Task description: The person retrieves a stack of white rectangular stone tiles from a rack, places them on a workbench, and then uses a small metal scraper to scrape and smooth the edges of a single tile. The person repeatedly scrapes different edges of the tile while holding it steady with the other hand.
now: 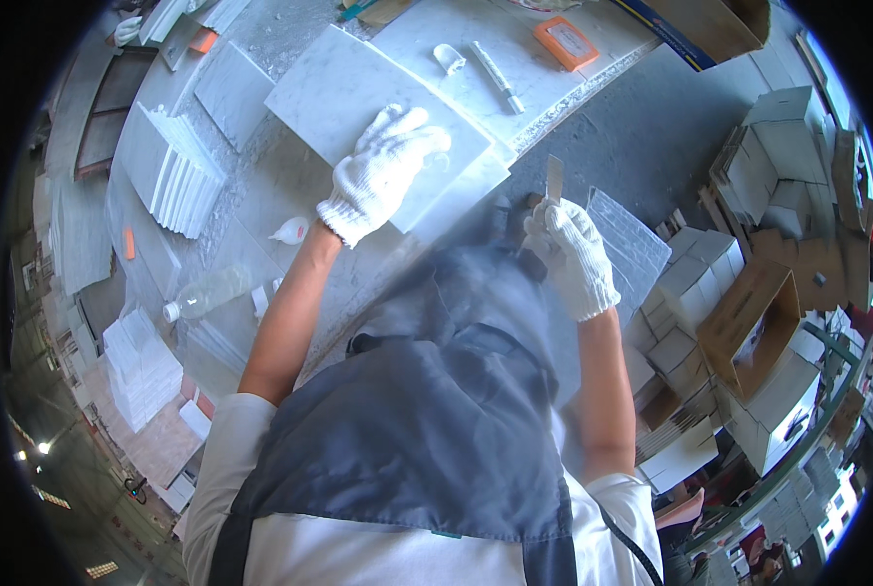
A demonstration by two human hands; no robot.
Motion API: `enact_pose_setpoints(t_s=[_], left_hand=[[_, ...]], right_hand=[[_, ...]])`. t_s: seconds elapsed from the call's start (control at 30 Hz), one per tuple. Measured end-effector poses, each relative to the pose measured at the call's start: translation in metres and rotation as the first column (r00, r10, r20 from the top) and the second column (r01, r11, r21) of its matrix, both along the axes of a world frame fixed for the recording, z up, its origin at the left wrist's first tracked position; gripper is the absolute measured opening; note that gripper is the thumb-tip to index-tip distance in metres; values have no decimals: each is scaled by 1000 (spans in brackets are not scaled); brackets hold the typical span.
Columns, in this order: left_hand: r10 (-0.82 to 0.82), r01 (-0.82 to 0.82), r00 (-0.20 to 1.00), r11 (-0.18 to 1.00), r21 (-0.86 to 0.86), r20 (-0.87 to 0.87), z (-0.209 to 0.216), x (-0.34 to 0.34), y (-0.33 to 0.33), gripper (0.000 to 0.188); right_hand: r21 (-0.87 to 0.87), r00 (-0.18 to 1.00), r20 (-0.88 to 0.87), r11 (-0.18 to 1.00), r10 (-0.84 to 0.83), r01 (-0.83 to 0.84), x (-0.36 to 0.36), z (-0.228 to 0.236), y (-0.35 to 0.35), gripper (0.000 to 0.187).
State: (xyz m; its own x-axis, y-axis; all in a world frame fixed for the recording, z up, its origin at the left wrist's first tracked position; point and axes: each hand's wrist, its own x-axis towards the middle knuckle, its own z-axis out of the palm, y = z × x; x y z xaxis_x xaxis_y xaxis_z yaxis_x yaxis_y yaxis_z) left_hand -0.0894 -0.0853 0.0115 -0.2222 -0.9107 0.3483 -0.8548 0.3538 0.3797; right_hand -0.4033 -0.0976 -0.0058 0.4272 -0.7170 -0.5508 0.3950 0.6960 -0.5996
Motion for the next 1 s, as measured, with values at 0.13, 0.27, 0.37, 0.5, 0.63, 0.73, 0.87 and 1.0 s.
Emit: enact_pose_setpoints(t_s=[0.13,0.27,0.37,0.5,0.63,0.73,0.87,1.0], left_hand=[[-43,43,999,999,10,15,-2,1,3,34],[-38,46,998,988,144,-58,6,1,0,29],[-52,47,998,986,161,31,13,-1,-1,28],[-81,87,996,986,142,-48,16,-1,1,31],[-137,130,987,988,85,84,14,5,3,35],[-197,207,973,975,75,-124,15,7,0,32],[-16,17,988,1000,3,-155,8,-16,-7,43],[170,-171,985,985,12,39,-8,-32,-11,58]], right_hand=[[4,1000,19,1000,-14,13,-3,-4,-1,20],[0,1000,18,1000,-18,18,2,-2,-3,19],[-11,1000,-12,1000,-13,13,5,1,-6,19],[-36,1000,-25,999,-4,3,7,1,-9,19],[-33,999,-32,999,-3,2,6,-1,-10,19],[-24,999,-38,1000,-14,13,5,-1,-9,20],[-5,999,-48,1000,-18,18,6,-1,-11,20],[-23,999,-32,1000,1,-2,6,1,-12,21]])
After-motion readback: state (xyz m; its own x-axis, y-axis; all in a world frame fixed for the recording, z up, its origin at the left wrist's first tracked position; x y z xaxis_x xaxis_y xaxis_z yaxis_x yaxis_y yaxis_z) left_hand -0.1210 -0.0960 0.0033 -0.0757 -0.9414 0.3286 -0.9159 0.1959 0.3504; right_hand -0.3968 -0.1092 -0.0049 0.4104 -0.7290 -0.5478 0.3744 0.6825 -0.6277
